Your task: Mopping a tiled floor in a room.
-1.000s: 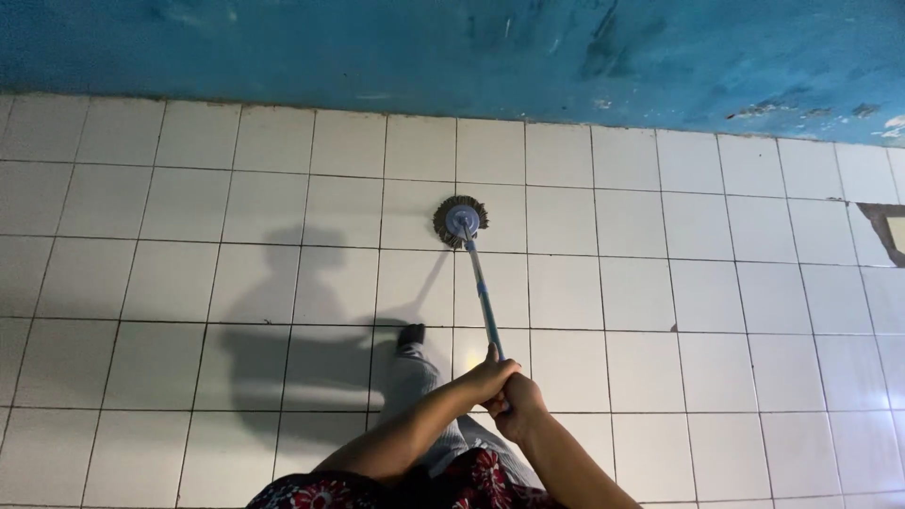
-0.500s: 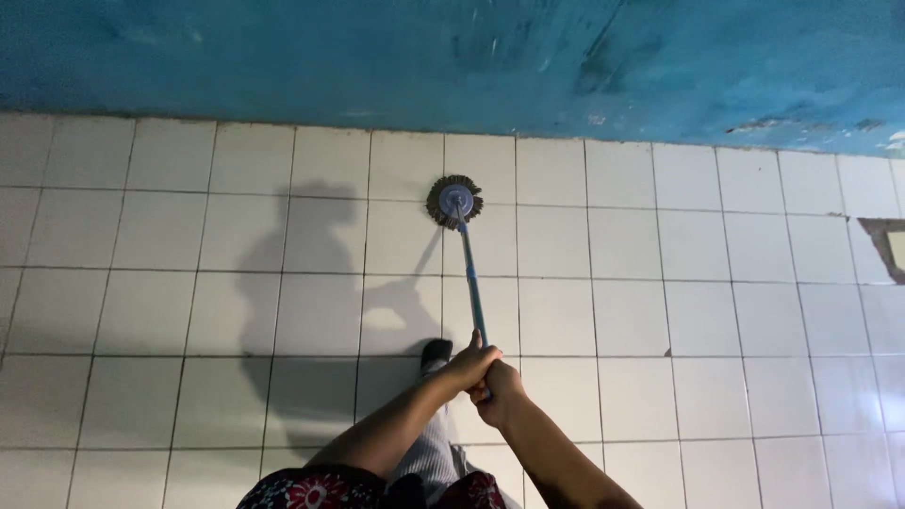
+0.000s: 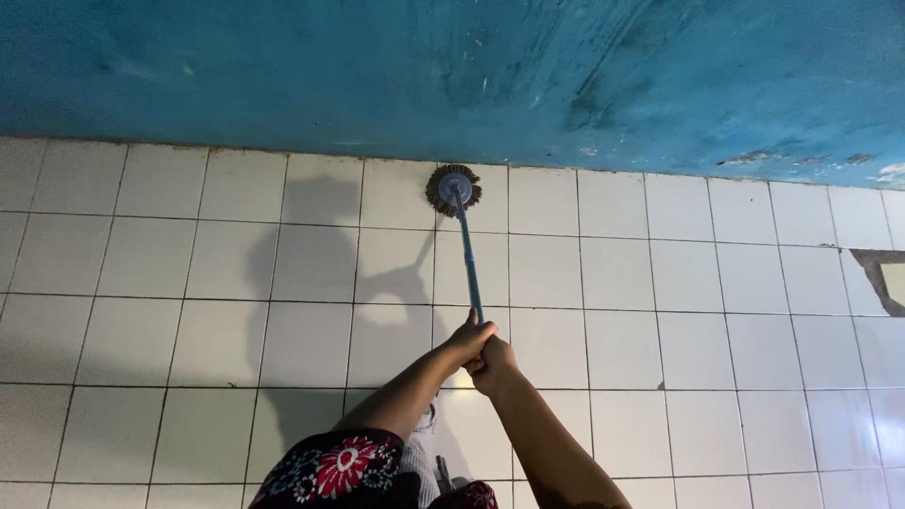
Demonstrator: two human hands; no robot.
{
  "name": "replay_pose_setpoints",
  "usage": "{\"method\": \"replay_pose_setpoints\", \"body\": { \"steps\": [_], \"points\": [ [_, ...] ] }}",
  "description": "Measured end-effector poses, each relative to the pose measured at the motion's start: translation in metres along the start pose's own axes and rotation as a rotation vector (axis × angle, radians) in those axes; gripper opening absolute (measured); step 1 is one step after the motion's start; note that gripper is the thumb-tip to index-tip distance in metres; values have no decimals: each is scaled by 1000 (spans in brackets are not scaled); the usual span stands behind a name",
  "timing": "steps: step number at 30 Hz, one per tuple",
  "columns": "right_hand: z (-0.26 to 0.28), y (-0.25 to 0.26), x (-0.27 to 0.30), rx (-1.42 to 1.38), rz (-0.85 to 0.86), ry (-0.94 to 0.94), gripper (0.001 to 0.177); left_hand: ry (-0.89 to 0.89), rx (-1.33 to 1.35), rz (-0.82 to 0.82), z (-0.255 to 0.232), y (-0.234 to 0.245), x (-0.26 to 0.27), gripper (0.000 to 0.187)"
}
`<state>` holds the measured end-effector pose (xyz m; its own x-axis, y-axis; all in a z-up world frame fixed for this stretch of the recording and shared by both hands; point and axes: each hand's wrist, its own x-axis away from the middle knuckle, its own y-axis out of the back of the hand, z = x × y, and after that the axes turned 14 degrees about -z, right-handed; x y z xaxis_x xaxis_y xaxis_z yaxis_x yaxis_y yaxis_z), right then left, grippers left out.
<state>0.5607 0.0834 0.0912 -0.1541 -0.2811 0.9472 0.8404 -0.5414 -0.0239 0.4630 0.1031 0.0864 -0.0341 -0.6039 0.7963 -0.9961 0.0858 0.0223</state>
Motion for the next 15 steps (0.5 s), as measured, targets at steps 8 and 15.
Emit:
{"method": "replay_pose_setpoints", "body": {
  "steps": [8, 15],
  "points": [
    [-46, 103, 22, 12, -24, -32, 21, -26, 28, 34, 75, -67, 53, 110],
    [-92, 248, 75, -6, 2, -83, 22, -25, 2, 74, 153, -163, 150, 111]
  ]
}}
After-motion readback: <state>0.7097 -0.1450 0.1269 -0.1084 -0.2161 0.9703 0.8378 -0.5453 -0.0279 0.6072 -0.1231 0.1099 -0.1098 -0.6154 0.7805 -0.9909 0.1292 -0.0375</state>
